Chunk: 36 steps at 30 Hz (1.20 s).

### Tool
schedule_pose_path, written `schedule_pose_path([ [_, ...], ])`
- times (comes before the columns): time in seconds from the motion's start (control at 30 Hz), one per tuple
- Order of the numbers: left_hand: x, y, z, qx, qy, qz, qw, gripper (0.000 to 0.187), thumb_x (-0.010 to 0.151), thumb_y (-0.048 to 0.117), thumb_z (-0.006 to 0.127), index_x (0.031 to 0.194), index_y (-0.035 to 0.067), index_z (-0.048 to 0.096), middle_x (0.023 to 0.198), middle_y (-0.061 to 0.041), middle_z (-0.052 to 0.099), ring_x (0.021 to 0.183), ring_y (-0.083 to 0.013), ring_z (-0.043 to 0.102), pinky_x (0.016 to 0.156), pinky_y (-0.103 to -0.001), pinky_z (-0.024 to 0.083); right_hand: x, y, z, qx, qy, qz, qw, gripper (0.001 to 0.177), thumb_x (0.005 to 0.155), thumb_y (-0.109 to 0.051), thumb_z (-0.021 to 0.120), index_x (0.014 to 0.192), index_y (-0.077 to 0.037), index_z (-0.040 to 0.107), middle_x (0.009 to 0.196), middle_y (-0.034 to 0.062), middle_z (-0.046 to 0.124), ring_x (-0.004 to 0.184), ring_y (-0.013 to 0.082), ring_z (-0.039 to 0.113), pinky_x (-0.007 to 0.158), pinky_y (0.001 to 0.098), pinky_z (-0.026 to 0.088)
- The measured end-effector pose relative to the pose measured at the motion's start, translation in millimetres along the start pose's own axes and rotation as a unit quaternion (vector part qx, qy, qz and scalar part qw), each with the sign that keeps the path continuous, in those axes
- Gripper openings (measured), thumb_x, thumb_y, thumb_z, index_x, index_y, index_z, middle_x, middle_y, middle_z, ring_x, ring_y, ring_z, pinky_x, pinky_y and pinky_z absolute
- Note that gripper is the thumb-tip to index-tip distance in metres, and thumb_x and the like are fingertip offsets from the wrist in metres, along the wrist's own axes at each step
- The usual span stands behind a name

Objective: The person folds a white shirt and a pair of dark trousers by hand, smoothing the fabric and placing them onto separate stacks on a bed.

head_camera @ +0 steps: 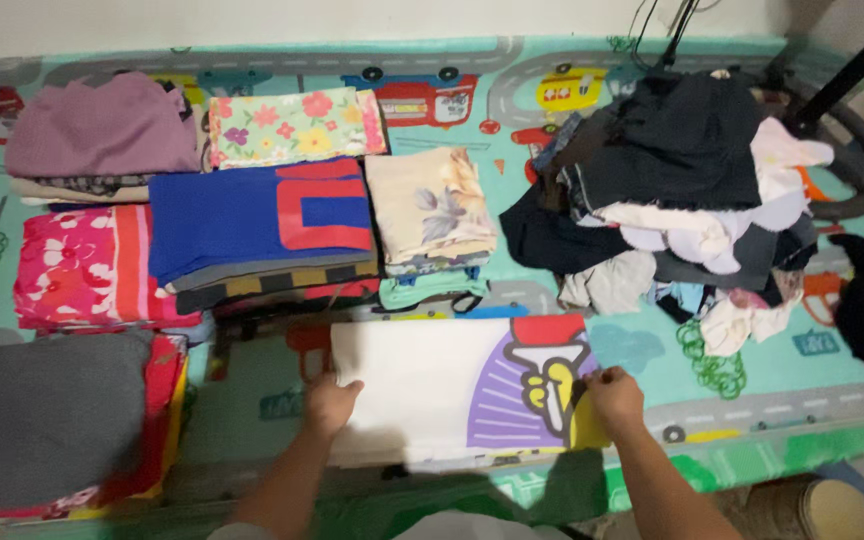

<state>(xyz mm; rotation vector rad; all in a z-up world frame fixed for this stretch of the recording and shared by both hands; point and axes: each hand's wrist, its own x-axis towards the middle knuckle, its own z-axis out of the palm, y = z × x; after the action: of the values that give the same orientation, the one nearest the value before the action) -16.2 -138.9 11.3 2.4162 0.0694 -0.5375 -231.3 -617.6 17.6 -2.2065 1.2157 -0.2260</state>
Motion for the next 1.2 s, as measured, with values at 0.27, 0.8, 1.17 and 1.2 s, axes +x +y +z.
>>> schedule_pose_path([
  [0.27,-74,98,-34,0.224,0.191,0.11,0.949,0.097,0.073,0.031,0.083,0.154,0.011,0.034,0.155,-0.021,0.036,0.139,-0.0401,0.04,0.11,-0.054,0.04,19,10,5,-0.026,-0.055,0.001,0.998,0.035,0.084,-0.035,0.076,0.102,-0.005,0.077,0.096,0.0179,0.078,0.093,0.037,0.075,0.085,0.0434,0.058],
  [0.8,-106,139,-13,0.356,-0.184,0.13,0.907,0.124,0.064,0.101,0.049,0.165,0.04,0.01,0.174,-0.012,-0.013,0.158,-0.0455,-0.01,0.121,-0.071,-0.004,-45,-104,-15,-0.303,-0.253,-0.29,0.872,0.083,0.086,-0.039,0.068,0.158,-0.04,0.026,0.171,0.0079,0.005,0.155,0.0396,0.009,0.117,0.0675,0.016],
  [1.17,-102,141,-35,0.383,-0.252,0.134,0.879,0.158,0.048,0.08,0.086,0.166,0.036,-0.008,0.169,-0.016,-0.031,0.154,-0.0489,-0.026,0.121,-0.07,-0.005,-37,-119,-26,-0.351,-0.258,-0.189,0.88,0.079,0.091,-0.065,0.052,0.16,-0.043,0.022,0.173,0.0035,-0.002,0.158,0.036,0.0,0.119,0.0692,0.011],
  [1.2,-103,141,-33,0.383,-0.252,0.134,0.878,0.158,0.048,0.08,0.086,0.166,0.036,-0.008,0.169,-0.016,-0.031,0.154,-0.0489,-0.026,0.121,-0.07,-0.005,-35,-113,-24,-0.351,-0.258,-0.189,0.88,0.079,0.091,-0.065,0.052,0.16,-0.043,0.022,0.173,0.0035,-0.002,0.158,0.036,0.0,0.119,0.0692,0.011],
])
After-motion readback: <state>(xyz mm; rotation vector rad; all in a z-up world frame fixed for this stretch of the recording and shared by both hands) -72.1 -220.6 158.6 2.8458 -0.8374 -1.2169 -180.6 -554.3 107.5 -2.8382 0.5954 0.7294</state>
